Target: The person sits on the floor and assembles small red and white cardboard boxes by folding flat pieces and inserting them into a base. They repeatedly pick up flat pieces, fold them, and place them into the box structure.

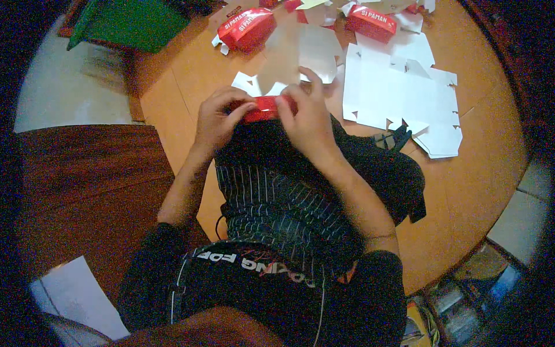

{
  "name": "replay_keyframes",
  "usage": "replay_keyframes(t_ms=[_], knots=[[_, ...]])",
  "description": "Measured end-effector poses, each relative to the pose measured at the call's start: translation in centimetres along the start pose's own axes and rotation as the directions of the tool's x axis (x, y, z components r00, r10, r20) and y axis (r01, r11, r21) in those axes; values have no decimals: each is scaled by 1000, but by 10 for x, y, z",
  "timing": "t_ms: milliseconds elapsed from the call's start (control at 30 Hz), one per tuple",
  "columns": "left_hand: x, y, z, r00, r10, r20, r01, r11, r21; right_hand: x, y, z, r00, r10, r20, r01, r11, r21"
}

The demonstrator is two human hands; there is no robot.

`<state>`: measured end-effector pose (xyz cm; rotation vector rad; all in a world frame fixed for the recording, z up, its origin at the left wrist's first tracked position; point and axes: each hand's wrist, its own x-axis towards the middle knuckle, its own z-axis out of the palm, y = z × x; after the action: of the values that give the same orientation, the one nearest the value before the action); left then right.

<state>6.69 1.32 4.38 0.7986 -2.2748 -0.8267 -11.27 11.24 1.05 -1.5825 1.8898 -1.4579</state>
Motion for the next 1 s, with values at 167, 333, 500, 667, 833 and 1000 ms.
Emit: replay_keyframes(t_ms=[167, 333, 500, 667, 833, 1000], knots=[[4, 12, 17, 965, -60, -255, 95, 988, 125, -2, -7, -3, 1000, 7, -14, -7, 1000, 5], [5, 5, 15, 984, 107, -142, -76, 975, 208, -2, 0, -3, 998, -57, 1, 57, 991, 120], [0, -4, 12, 963, 271, -14, -268, 958, 98, 0, 4, -9, 999, -40, 37, 32, 983, 183], [-4, 0, 18, 971, 211, 111, -227, 961, 160, 3, 0, -12, 991, -136, 5, 134, 984, 113], [2, 13, 15, 970, 28, 240, -61, 989, 132, 5, -3, -17, 975, -223, -4, 220, 960, 170], [12, 5, -1, 925, 64, 374, -139, 974, 177, 10, 6, -27, 985, -126, 114, 102, 976, 192]])
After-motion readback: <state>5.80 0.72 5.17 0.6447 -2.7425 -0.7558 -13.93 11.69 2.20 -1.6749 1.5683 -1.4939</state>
